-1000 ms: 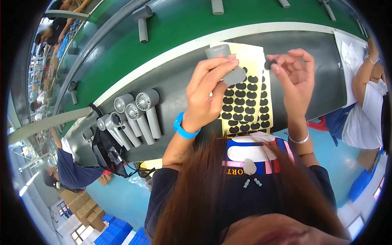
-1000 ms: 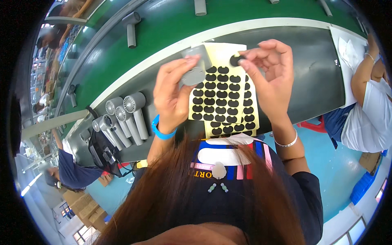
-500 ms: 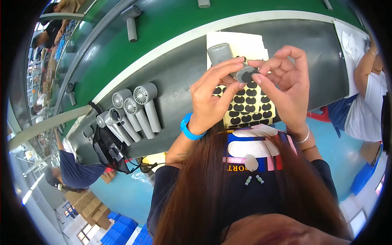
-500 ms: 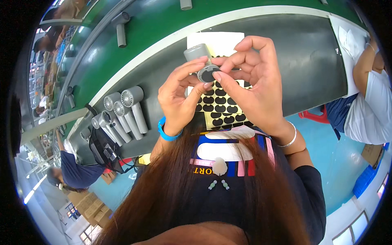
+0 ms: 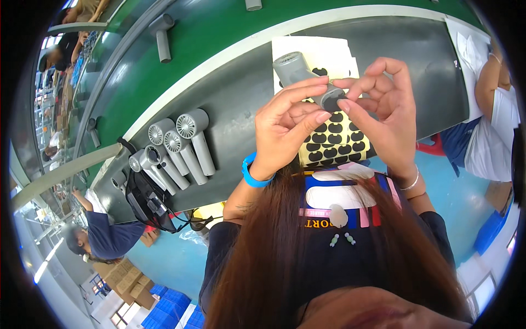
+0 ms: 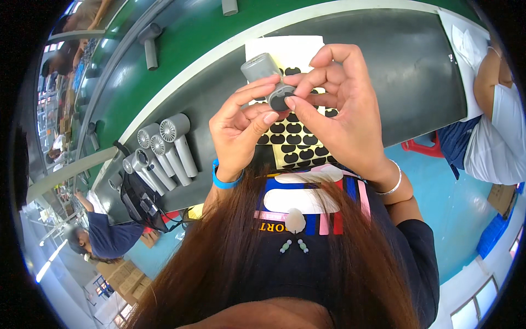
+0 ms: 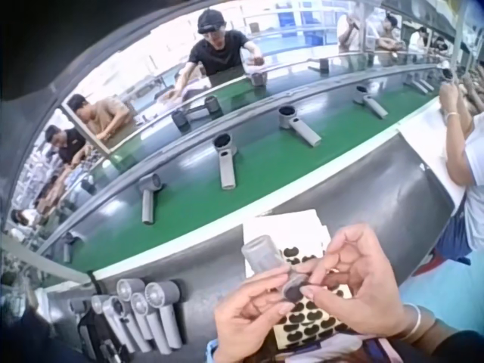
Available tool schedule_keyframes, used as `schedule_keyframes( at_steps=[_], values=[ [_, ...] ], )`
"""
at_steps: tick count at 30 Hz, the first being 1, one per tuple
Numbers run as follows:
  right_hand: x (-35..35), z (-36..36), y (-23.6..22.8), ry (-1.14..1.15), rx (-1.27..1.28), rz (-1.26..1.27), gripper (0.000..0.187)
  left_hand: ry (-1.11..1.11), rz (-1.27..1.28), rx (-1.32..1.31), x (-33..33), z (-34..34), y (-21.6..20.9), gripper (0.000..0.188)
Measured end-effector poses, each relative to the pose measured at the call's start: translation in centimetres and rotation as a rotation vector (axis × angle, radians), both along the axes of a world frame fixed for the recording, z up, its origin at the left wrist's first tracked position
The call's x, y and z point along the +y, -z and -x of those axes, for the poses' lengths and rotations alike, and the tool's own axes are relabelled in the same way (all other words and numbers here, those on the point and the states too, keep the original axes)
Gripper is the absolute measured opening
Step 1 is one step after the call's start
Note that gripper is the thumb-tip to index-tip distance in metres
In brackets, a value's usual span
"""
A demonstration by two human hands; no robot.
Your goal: Applying small circular adhesive pads to the bottom of cylindrical components on a production line.
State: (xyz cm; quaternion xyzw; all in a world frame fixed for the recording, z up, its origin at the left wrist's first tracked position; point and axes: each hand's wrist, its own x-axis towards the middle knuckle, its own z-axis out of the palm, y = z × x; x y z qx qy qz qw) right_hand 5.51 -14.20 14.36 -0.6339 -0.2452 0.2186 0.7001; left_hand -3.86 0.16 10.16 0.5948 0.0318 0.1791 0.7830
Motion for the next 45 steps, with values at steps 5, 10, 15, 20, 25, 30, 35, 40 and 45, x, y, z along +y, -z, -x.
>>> schedule_keyframes(
  at_steps=[5, 10, 15, 20, 25, 30, 35, 40, 45],
  values=[
    [-0.12, 0.06, -0.13, 0.002, -0.003, 0.018, 0.046, 0.001, 0.002, 0.013, -0.10, 0.02, -0.05, 0.032],
    [-0.13, 0.15, -0.19, -0.013, 0.004, 0.019, 0.045, -0.007, 0.001, 0.033, -0.11, 0.19, -0.21, 0.031],
    [-0.01, 0.10, -0.09, -0.010, -0.015, 0.028, 0.045, -0.009, 0.009, 0.035, -0.08, 0.16, -0.17, 0.030],
    [-0.03, 0.04, -0.21, 0.001, -0.014, 0.028, 0.045, -0.004, 0.017, 0.025, -0.09, 0.00, -0.22, 0.029],
    [0.07, 0.02, -0.22, -0.008, -0.013, 0.032, 0.044, -0.012, 0.024, 0.018, -0.13, 0.04, -0.22, 0.028],
    [0.07, 0.13, -0.24, -0.001, -0.022, 0.043, 0.044, -0.004, 0.001, 0.016, -0.14, 0.16, -0.29, 0.027],
    [0.17, 0.17, -0.23, 0.005, -0.024, 0.060, 0.044, -0.002, -0.006, 0.007, -0.14, 0.20, -0.07, 0.027],
    [0.13, 0.20, -0.39, 0.013, -0.033, 0.079, 0.044, -0.006, 0.027, 0.007, -0.16, 0.13, -0.01, 0.031],
    [0.13, 0.18, -0.37, 0.010, -0.043, 0.095, 0.045, 0.004, 0.010, 0.012, -0.11, 0.23, -0.16, 0.036]
  ],
)
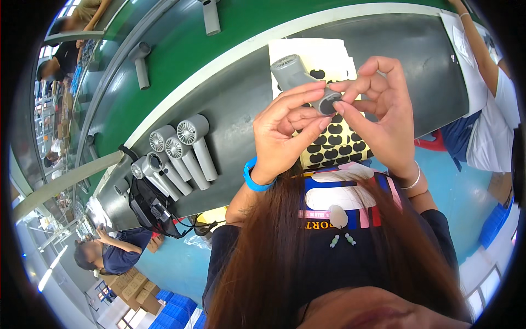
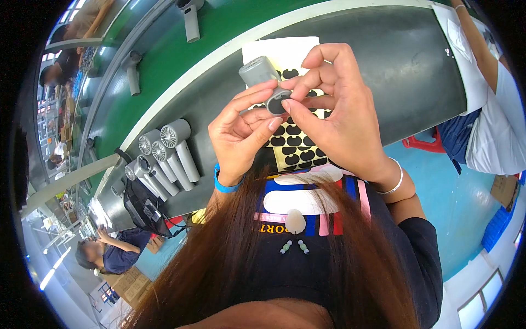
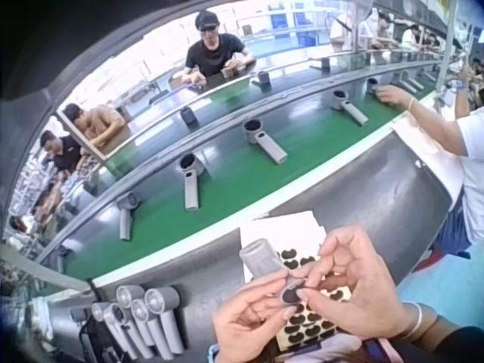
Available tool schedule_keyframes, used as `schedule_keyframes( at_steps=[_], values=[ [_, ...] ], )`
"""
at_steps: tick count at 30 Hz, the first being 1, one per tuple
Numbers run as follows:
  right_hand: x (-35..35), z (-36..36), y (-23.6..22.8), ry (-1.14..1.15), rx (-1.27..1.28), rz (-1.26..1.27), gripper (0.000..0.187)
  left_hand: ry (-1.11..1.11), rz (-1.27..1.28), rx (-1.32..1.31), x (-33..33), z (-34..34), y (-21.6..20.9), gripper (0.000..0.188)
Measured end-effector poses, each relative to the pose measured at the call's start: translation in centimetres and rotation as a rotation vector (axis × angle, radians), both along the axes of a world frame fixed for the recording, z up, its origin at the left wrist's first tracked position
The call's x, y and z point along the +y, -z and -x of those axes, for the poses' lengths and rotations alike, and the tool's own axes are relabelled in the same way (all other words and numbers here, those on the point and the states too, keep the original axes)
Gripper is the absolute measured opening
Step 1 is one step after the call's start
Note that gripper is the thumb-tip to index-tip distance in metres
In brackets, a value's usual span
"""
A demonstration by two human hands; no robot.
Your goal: Applying small circular adhesive pads to the bottom of cylindrical components on a production line.
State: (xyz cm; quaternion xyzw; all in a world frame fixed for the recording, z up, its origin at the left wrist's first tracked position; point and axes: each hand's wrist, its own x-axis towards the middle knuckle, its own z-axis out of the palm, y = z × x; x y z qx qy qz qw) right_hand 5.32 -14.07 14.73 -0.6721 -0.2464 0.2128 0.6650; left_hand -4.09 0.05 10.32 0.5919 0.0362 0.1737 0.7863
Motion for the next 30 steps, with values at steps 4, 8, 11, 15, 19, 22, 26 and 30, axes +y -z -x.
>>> schedule_keyframes(
  at_steps=[4, 8, 11, 15, 19, 22, 26, 30],
  values=[
    [-0.1, 0.1, -0.2, -0.006, -0.009, 0.013, 0.045, 0.004, 0.004, -0.007, 0.0, 0.1, 0.1, 0.038],
    [-0.1, 0.1, -0.2, -0.003, -0.013, 0.006, 0.046, 0.001, 0.025, -0.016, -0.1, 0.0, 0.0, 0.038],
    [-0.1, 0.2, -0.2, -0.010, -0.011, 0.004, 0.046, -0.011, 0.033, -0.005, -0.2, 0.1, -0.1, 0.037],
    [-0.3, 0.5, -0.1, 0.000, -0.071, 0.016, 0.045, -0.054, 0.020, 0.021, -0.4, 0.0, -0.3, 0.033],
    [-0.6, 0.7, 0.0, 0.064, -0.378, 0.137, 0.044, -0.096, 0.028, 0.054, -0.9, -0.1, -0.4, 0.031],
    [-0.6, 0.9, -0.5, 0.101, -0.587, 0.243, 0.043, -0.097, 0.015, 0.045, -1.2, -0.1, -0.3, 0.030],
    [-0.9, 0.8, -0.7, 0.106, -0.643, 0.306, 0.043, -0.093, 0.020, 0.041, -1.5, -0.3, -0.2, 0.030],
    [-1.1, 0.9, -1.5, 0.074, -0.680, 0.449, 0.051, -0.085, 0.002, 0.027, -1.5, -0.4, -0.1, 0.030]
  ],
)
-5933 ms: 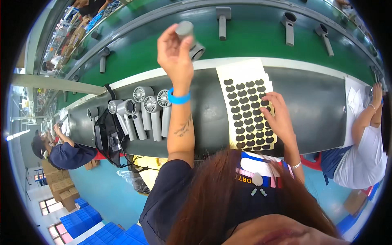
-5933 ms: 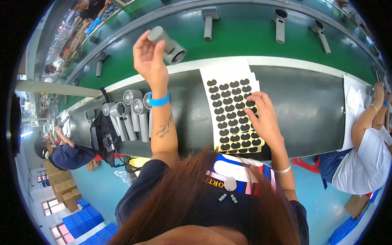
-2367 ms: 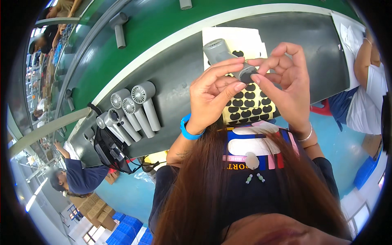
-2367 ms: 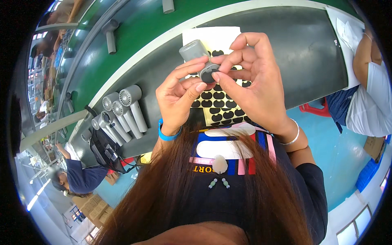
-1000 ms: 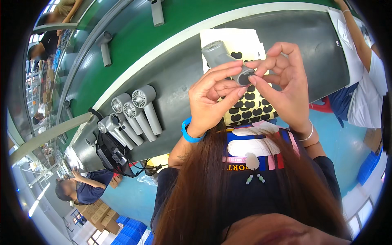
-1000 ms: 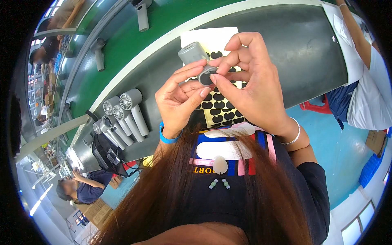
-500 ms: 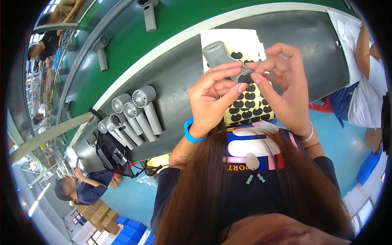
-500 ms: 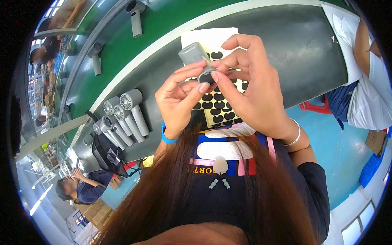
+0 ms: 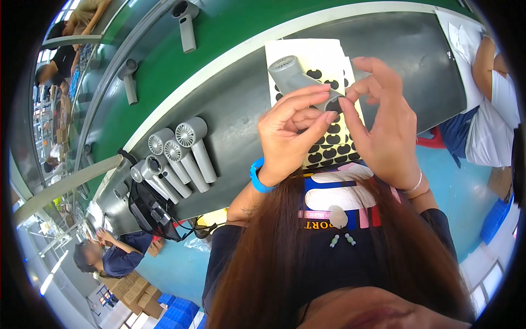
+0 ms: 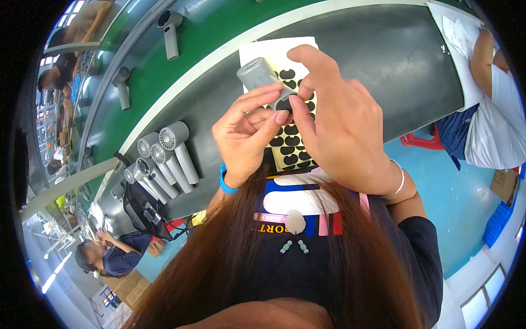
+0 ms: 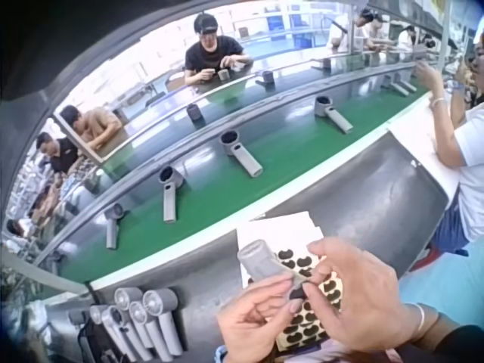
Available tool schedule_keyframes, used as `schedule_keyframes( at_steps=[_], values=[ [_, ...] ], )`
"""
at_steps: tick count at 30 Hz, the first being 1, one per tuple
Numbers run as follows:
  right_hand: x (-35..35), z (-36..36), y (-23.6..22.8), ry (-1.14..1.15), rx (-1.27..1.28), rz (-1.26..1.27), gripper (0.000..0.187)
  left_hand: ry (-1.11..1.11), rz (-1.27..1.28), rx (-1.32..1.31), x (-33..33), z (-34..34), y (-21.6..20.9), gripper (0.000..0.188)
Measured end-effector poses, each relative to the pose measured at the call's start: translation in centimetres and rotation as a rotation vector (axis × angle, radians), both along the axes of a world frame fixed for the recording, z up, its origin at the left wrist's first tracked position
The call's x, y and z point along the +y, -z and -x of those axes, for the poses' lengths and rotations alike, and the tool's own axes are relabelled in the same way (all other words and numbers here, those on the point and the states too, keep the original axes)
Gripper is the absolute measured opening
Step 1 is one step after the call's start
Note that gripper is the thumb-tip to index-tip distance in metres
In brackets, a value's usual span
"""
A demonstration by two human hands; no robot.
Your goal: Applying small circular adhesive pads to the bottom of cylindrical components on a production line.
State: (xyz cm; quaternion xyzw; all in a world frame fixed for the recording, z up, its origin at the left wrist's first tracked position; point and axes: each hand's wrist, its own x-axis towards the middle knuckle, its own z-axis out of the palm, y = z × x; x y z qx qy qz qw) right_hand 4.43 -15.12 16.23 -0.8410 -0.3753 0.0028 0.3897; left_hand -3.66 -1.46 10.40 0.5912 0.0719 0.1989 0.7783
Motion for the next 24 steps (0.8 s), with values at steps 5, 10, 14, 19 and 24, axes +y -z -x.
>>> schedule_keyframes(
  at_steps=[5, 10, 14, 19, 24],
  values=[
    [1.1, -1.9, 0.7, 0.080, -0.052, -0.098, 0.052, -0.063, -0.009, -0.012, 1.3, 0.4, -0.5, 0.030],
    [1.1, -3.1, 7.1, -0.123, -0.001, 0.251, 0.050, -0.042, -0.055, 0.026, 2.7, 0.9, -1.2, 0.027],
    [1.2, -4.0, 10.9, -0.291, -0.044, 0.462, 0.068, -0.129, -0.023, 0.066, 5.3, -0.1, -2.6, 0.019],
    [1.2, -7.3, 9.9, -0.440, -0.001, 0.449, 0.068, -0.307, -0.276, -0.013, 10.6, -4.9, -1.6, 0.017],
    [1.6, -8.1, 8.3, -0.475, 0.012, 0.537, 0.067, -0.472, -0.892, -0.071, 19.8, -11.3, 4.4, 0.021]
  ],
)
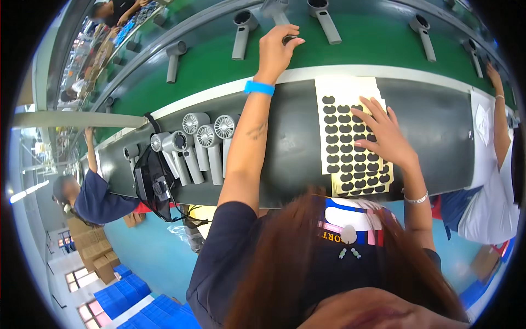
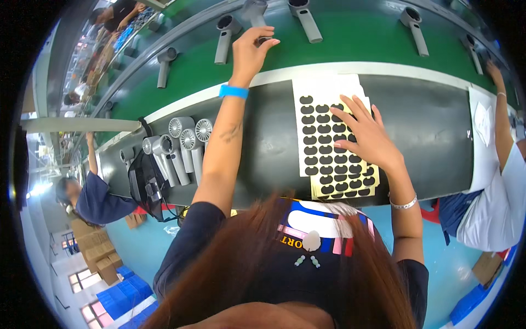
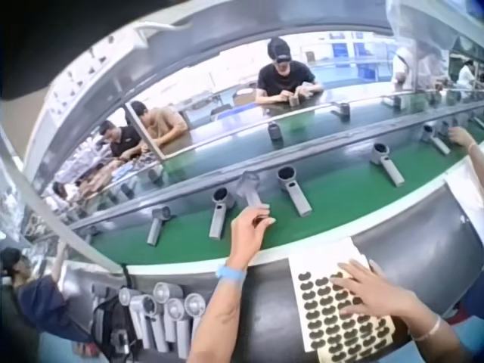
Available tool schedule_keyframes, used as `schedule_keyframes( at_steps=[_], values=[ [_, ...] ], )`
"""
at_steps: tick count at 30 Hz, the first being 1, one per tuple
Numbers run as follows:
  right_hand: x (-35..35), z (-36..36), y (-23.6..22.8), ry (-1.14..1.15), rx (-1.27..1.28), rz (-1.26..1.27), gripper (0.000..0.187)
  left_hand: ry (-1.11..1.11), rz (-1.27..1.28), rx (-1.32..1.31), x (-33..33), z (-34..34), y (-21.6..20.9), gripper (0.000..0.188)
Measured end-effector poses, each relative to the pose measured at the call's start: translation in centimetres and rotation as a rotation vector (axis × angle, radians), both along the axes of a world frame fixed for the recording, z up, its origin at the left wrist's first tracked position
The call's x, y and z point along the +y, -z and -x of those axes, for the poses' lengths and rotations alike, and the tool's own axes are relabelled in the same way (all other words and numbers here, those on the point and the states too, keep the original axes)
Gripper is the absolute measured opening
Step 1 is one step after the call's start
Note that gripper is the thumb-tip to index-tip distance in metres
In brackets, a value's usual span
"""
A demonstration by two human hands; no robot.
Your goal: Applying small circular adhesive pads to the bottom of cylindrical components on a production line.
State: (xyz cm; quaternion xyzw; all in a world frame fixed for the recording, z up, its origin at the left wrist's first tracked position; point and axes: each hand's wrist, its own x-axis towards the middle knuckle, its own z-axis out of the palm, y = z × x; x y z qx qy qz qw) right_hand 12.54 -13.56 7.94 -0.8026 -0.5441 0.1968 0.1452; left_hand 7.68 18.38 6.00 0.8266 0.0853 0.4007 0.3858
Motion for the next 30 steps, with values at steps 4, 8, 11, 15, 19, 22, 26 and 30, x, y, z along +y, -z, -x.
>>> schedule_keyframes(
  at_steps=[4, 8, 11, 15, 19, 22, 26, 30],
  values=[
    [1.1, -2.2, -0.2, 0.009, 0.016, -0.034, 0.053, -0.114, -0.204, 0.115, 5.0, -1.9, 4.6, 0.037],
    [5.1, -6.3, -0.6, 0.015, 0.015, -0.387, 0.034, -0.182, -0.186, 0.180, 4.2, -0.4, 2.7, 0.057],
    [12.4, -8.0, -0.1, 0.253, 0.085, -0.444, 0.038, -0.670, -0.451, -0.017, 6.8, 1.1, 3.2, 0.044],
    [20.5, -8.8, 2.7, 0.394, -0.117, -0.329, 0.050, -1.407, -0.255, 0.286, 9.6, 2.7, 5.3, 0.045],
    [20.1, -11.1, 3.3, 0.423, -0.076, -0.211, 0.055, -1.052, 0.100, 0.611, 8.6, 2.7, 3.7, 0.039],
    [14.2, -11.5, 1.4, 0.512, 0.637, -0.463, 0.040, -0.999, 0.015, 0.107, 8.1, 3.3, 2.9, 0.043],
    [0.0, -8.5, 2.5, 0.632, 0.326, -0.718, 0.031, -0.550, 0.226, -0.613, 4.1, 2.6, -2.2, 0.041],
    [-11.1, -5.4, 4.5, 0.877, 0.128, -0.584, 0.033, -0.292, 0.217, -0.633, -2.2, 4.5, -7.5, 0.029]
  ],
)
